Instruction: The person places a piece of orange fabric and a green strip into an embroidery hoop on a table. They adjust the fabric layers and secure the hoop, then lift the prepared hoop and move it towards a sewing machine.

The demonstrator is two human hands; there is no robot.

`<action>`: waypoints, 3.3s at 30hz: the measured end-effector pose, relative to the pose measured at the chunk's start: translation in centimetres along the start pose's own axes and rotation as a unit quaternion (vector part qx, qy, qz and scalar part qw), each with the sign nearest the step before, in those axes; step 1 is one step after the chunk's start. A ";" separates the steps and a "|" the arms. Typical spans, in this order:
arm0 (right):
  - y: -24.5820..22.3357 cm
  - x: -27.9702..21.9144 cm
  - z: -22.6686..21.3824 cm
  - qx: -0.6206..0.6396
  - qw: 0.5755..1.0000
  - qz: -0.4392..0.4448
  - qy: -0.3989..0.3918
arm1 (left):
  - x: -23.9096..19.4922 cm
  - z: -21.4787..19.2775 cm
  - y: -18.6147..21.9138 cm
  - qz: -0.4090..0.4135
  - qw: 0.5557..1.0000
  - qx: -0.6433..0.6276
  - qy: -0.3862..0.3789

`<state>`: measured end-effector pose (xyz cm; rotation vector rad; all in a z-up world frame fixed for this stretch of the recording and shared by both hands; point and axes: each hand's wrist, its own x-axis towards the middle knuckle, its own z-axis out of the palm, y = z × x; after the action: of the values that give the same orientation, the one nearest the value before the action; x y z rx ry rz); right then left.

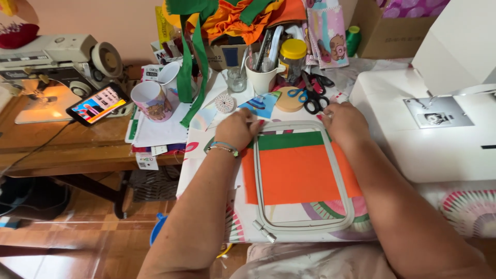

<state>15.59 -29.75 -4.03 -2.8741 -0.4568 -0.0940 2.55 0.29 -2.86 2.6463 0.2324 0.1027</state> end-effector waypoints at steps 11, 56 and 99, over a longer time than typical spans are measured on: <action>2.0 12.3 1.9 -0.031 0.998 0.054 -0.018 | 0.0 1.4 -2.1 0.093 0.982 0.072 0.151; -5.7 12.1 -4.2 -0.052 0.995 -0.007 -0.090 | -2.2 -2.5 0.2 0.095 0.994 0.021 0.043; -13.6 -7.5 -4.8 0.074 0.888 -0.392 -0.228 | -15.6 8.9 2.2 0.030 0.964 0.073 0.254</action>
<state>4.05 -20.52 2.78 -2.3536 -1.6048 0.4696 -11.42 -8.52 -10.20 2.7254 0.3359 0.8185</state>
